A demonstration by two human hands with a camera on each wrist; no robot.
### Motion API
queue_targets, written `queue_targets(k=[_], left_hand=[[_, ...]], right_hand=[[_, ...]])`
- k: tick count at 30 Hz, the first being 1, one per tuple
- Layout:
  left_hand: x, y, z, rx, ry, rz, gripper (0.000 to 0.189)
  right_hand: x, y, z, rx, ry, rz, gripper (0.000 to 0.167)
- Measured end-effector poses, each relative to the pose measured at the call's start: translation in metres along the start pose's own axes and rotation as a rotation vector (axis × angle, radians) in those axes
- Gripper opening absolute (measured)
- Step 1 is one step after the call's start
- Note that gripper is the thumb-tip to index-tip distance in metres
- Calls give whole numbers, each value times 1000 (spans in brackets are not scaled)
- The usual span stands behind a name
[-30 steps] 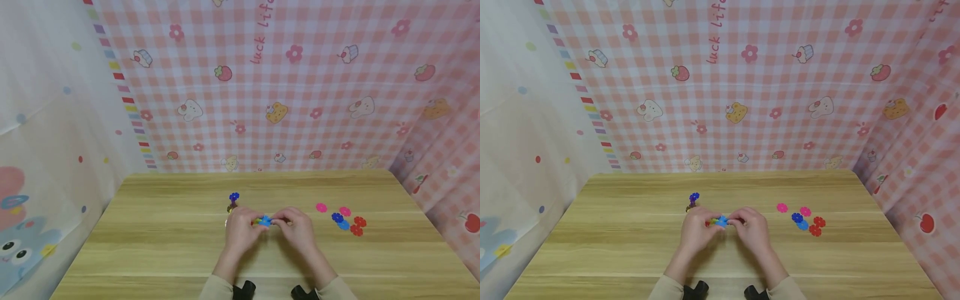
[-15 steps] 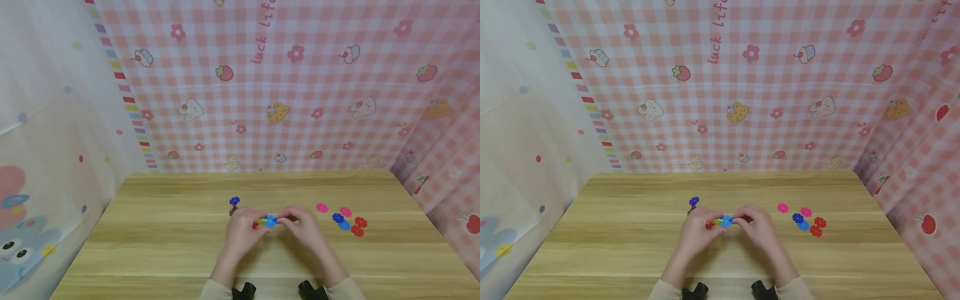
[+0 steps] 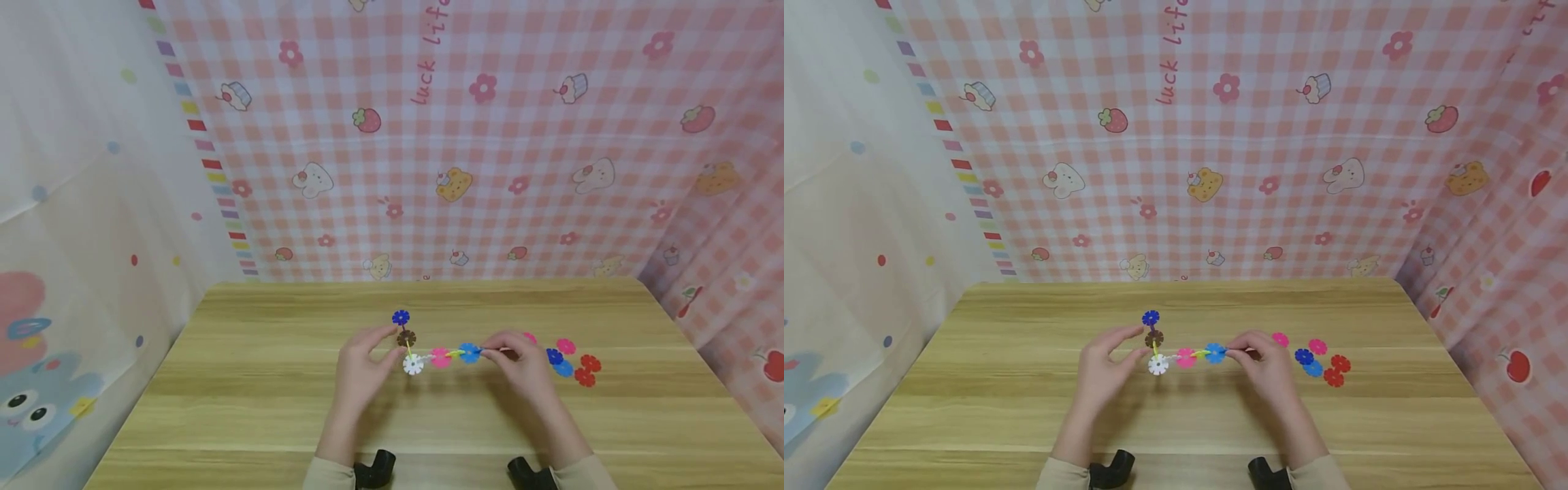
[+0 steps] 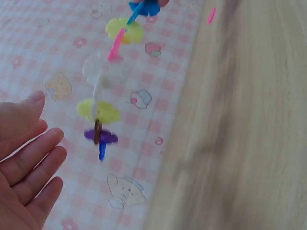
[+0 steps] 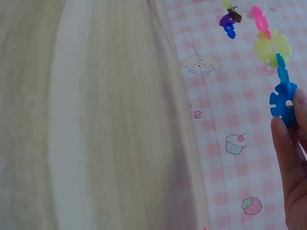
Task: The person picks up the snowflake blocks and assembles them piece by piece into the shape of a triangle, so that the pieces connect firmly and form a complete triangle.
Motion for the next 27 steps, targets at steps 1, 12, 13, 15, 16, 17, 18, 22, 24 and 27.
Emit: queue_targets(k=[1,12,13,15,16,17,18,22,24,27], left_hand=[[1,0,-3,19,10,-1,37],[-8,3,-36,173,231,-27,42],[-10,4,-39,193,261,-37,44],[-13,5,-45,230,302,-60,48],[-14,6,-48,247,312,-71,50],[-15,7,-50,260,318,-81,52],[-16,7,-51,266,325,-89,52],[-19,9,-59,324,376,-105,51],[-20,10,-62,344,411,-107,49],[-21,10,-66,385,446,-113,46]], right_hand=[[0,1,6,-11,3,5,17],[1,4,22,-122,-47,-34,14],[1,4,22,-130,-51,-39,14],[0,5,23,-142,-53,-49,15],[0,5,23,-146,-55,-54,15],[-1,5,23,-148,-60,-60,14],[-1,5,23,-151,-65,-67,14],[-4,7,22,-152,-91,-108,12],[-6,8,22,-141,-101,-132,11],[-8,8,22,-127,-113,-169,9]])
Point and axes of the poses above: each hand's wrist, its own y-axis away from the middle knuckle, its own x-axis out of the back of the hand, z = x × y, the point moved 8 cm from there along -y, towards the middle knuckle, and after that the axes turned 1 degree about -x, right-handed, at the moved point
